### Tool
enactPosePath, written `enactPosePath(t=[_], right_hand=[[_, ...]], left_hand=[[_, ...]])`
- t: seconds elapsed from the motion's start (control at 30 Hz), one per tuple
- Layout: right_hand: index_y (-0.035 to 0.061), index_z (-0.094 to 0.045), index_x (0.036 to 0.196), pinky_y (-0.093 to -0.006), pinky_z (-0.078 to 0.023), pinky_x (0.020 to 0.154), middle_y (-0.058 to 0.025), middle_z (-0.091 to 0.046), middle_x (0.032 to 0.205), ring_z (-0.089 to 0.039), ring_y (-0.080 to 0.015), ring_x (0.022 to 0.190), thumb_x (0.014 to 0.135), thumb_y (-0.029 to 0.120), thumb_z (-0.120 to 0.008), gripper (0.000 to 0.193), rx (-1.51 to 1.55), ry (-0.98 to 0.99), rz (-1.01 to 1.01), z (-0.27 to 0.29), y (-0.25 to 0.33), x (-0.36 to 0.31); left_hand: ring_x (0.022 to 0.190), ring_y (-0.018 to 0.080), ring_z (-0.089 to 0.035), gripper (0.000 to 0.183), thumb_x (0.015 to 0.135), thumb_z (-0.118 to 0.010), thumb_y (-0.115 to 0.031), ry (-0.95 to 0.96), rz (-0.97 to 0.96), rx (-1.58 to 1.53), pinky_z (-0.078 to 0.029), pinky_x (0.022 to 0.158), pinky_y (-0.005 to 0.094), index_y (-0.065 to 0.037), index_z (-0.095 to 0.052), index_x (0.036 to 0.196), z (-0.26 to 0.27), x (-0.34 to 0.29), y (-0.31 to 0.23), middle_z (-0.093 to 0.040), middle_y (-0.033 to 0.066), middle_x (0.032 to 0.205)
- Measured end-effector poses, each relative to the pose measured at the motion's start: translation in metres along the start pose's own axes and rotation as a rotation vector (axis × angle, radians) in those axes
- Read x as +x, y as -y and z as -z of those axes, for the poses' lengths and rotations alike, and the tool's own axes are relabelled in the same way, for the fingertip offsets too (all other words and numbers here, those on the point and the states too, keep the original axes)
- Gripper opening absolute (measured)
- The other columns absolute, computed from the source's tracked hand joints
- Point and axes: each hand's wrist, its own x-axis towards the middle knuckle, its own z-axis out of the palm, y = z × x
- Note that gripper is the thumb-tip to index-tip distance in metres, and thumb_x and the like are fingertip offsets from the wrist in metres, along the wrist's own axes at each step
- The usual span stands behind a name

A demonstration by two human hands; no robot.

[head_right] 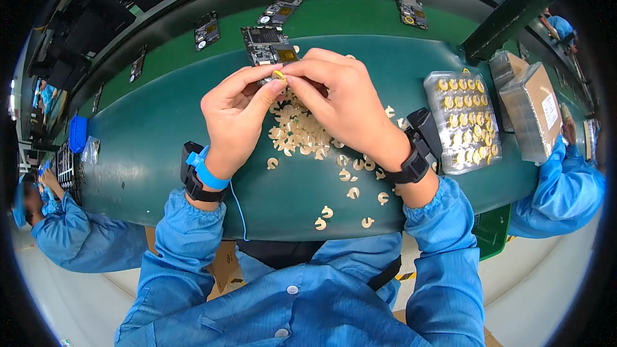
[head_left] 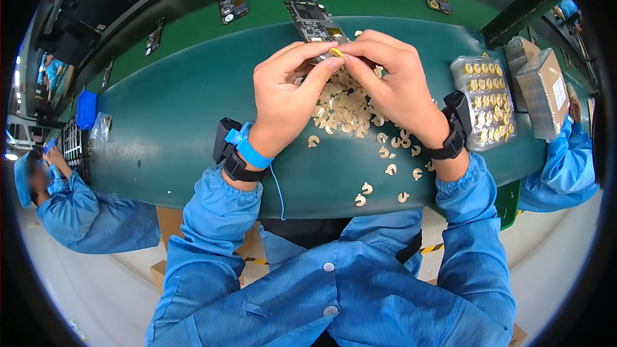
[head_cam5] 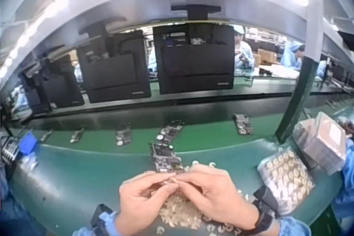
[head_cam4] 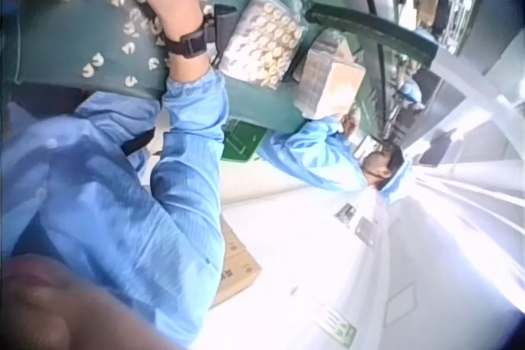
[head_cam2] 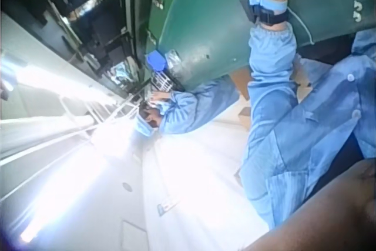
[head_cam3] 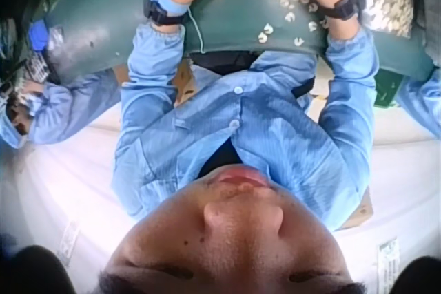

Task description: Repeatedly assembling small components onto a circuit board on a factory production line.

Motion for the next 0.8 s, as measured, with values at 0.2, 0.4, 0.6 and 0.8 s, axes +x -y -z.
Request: enactPosePath(t=[0.2, 0.4, 0.6, 0.8], right_hand=[[-0.002, -0.074, 0.103, -0.0272, -0.047, 0.056, -0.0077, -0.067, 0.082, -0.061, -0.0132, 0.061, 0.092, 0.004, -0.074, 0.013, 0.029, -0.151, 0.017, -0.003, 0.003, 0.0], [-0.0027, -0.073, 0.103, -0.0256, -0.047, 0.056, -0.0074, -0.068, 0.085, -0.06, -0.0112, 0.061, 0.093, 0.005, -0.074, 0.013, 0.118, -0.113, -0.041, -0.005, -0.002, -0.002], [-0.0024, -0.069, 0.099, -0.0256, -0.048, 0.057, -0.007, -0.065, 0.083, -0.06, -0.0113, 0.062, 0.092, 0.004, -0.074, 0.011, 0.121, -0.11, -0.026, -0.005, -0.007, -0.003], [-0.0017, -0.065, 0.095, -0.0275, -0.047, 0.055, -0.0063, -0.061, 0.081, -0.06, -0.014, 0.06, 0.089, 0.001, -0.073, 0.01, -0.021, -0.144, 0.077, -0.005, -0.002, -0.003]], left_hand=[[0.091, 0.0142, -0.071, 0.017, 0.096, -0.07, 0.004, -0.061, 0.017, -0.003, -0.059, 0.082, 0.027, 0.008, -0.073, 0.112, 0.003, 0.003, 0.001, -0.073, 0.0107, 0.104], [0.091, 0.0142, -0.07, 0.014, 0.097, -0.07, 0.004, 0.008, -0.016, 0.1, -0.059, 0.081, 0.0275, 0.008, -0.073, 0.109, 0.004, 0.003, -0.001, -0.073, 0.0104, 0.102], [0.09, 0.015, -0.07, 0.015, 0.098, -0.069, 0.003, 0.036, -0.008, -0.008, -0.059, 0.08, 0.0272, 0.008, -0.072, 0.112, 0.002, 0.001, 0.0, -0.072, 0.0108, 0.103], [0.091, 0.0162, -0.071, 0.017, 0.102, -0.066, -0.004, 0.038, 0.084, -0.136, -0.06, 0.08, 0.0281, 0.008, -0.072, 0.112, 0.003, -0.003, -0.005, -0.072, 0.0115, 0.105]])
